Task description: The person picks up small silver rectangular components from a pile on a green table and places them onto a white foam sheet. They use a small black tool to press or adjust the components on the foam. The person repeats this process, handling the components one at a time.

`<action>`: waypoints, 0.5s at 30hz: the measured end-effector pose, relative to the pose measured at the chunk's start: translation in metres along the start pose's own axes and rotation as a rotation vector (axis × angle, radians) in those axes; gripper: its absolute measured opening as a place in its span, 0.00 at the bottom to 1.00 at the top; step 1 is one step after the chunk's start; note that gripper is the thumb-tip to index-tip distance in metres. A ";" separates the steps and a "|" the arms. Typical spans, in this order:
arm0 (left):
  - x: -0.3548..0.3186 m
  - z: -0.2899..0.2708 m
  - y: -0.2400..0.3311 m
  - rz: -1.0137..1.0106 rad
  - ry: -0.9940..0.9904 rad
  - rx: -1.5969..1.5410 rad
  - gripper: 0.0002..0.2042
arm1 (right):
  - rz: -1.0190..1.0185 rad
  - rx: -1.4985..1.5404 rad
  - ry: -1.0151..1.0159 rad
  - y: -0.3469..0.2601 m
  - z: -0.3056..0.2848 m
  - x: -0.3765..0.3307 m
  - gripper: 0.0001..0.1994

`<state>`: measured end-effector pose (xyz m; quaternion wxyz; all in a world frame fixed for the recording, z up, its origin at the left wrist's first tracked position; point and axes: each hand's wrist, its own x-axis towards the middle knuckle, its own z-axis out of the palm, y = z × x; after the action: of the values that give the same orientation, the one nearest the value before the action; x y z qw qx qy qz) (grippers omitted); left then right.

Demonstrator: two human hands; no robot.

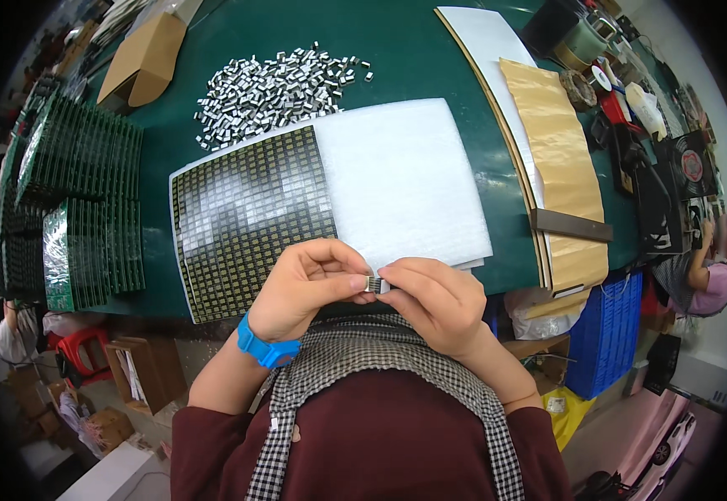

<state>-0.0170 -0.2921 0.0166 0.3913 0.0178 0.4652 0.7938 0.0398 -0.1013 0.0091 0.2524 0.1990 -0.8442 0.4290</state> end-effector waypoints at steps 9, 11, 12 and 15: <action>0.001 -0.001 -0.002 0.021 -0.034 0.007 0.06 | -0.032 0.011 0.010 0.003 0.005 0.001 0.13; 0.001 -0.002 -0.002 0.019 -0.032 0.016 0.06 | -0.029 0.018 -0.004 0.003 0.004 0.000 0.13; 0.001 -0.002 -0.002 0.014 -0.032 0.014 0.06 | -0.027 0.021 -0.010 0.004 0.004 0.000 0.13; 0.002 -0.003 -0.003 -0.005 -0.045 -0.012 0.06 | 0.049 0.068 -0.035 0.001 0.002 0.002 0.11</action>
<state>-0.0173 -0.2920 0.0118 0.4037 0.0322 0.4517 0.7949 0.0375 -0.1031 0.0085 0.2202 0.1943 -0.8379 0.4600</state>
